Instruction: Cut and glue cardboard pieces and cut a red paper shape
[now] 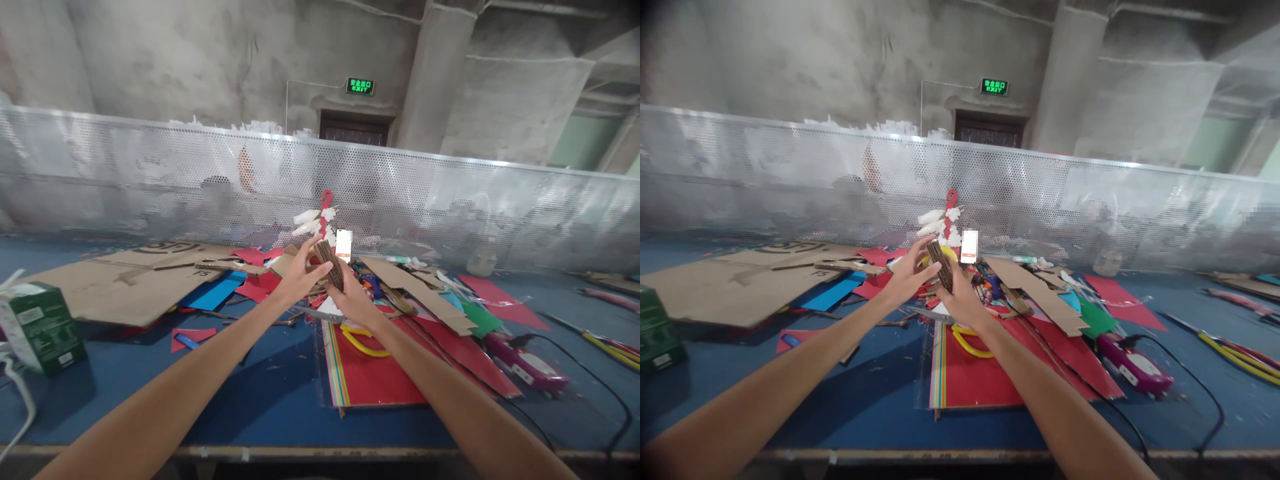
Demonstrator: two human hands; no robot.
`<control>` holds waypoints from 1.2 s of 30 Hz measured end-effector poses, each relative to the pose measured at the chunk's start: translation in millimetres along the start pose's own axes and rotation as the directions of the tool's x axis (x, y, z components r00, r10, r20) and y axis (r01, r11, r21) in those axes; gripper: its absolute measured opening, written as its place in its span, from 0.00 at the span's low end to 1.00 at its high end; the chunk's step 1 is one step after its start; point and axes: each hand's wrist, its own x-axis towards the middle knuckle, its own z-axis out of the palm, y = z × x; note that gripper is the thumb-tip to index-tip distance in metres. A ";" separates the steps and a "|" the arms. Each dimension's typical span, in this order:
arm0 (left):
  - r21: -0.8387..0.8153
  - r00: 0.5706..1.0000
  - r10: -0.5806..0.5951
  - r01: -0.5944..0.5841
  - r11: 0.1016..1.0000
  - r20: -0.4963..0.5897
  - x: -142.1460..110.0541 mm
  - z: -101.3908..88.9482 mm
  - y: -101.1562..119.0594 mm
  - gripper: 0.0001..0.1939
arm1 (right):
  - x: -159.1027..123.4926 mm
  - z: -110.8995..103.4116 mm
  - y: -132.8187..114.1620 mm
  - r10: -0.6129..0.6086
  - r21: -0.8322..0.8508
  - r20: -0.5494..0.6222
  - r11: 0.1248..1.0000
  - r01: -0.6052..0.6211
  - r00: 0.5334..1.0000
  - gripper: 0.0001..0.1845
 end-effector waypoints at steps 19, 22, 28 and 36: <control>-0.049 0.998 -0.059 0.058 0.997 -0.024 -1.2 0.8 -4.2 0.34 | -3.4 -1.7 -3.7 0.105 -0.143 0.015 0.984 -0.102 0.994 0.37; -0.040 0.998 -0.063 0.062 0.997 -0.027 -1.0 1.3 -4.1 0.34 | -3.6 -1.7 -4.3 0.097 -0.131 0.015 0.987 -0.094 0.995 0.36; 0.046 0.998 -0.057 0.059 0.997 -0.037 -0.7 2.7 -4.7 0.33 | -2.9 -2.4 0.6 0.126 -0.099 0.020 0.987 -0.124 0.992 0.37; 0.141 0.998 -0.057 0.059 0.988 -0.013 0.5 -1.9 -6.5 0.31 | -4.2 -5.1 -7.7 0.168 0.065 0.068 0.983 -0.172 0.983 0.33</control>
